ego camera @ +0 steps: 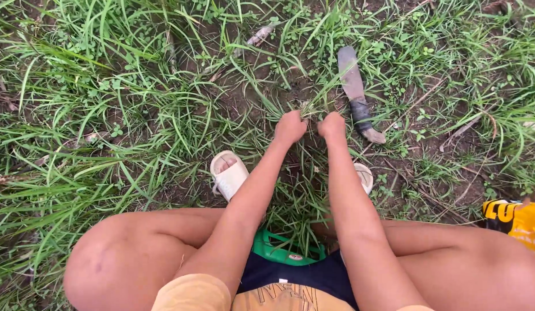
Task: Clear grass and scrape a wooden stick on the ground.
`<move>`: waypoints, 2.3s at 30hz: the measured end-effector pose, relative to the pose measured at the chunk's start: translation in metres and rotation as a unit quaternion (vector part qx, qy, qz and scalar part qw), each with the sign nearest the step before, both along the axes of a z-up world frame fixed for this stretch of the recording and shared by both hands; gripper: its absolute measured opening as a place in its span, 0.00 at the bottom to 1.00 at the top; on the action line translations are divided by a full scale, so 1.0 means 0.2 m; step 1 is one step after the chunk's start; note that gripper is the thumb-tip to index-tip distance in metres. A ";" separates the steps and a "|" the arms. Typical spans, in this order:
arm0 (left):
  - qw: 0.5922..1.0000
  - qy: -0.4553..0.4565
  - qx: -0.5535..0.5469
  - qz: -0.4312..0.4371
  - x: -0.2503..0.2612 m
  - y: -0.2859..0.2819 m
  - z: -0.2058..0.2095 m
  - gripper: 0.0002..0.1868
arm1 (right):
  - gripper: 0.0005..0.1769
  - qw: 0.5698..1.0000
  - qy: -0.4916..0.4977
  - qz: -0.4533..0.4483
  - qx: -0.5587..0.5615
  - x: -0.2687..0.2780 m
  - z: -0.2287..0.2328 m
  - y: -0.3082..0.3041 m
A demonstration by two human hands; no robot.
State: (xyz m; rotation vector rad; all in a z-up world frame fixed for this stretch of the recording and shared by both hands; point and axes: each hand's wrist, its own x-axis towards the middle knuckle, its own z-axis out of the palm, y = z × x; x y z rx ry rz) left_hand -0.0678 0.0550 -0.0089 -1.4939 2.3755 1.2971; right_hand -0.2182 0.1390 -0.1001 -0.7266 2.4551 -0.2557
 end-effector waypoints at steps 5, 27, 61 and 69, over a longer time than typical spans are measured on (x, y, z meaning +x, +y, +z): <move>1.000 0.002 0.017 0.016 0.01 0.10 0.02 0.16 | 0.20 0.996 -0.034 0.052 0.058 0.04 -0.17 0.13; 0.982 0.111 -0.019 0.152 0.01 -0.15 -0.09 0.17 | 0.16 0.930 -0.219 -0.056 -0.290 -0.05 0.59 -0.12; 0.993 0.014 -0.073 -0.095 -0.35 0.01 -0.33 0.14 | 0.19 0.845 -0.277 -0.296 -0.349 -0.14 0.08 0.03; 0.940 -0.078 -0.295 -0.155 -0.52 -0.12 -0.45 0.05 | 0.15 0.851 -0.247 -0.311 -0.345 -0.13 0.24 0.01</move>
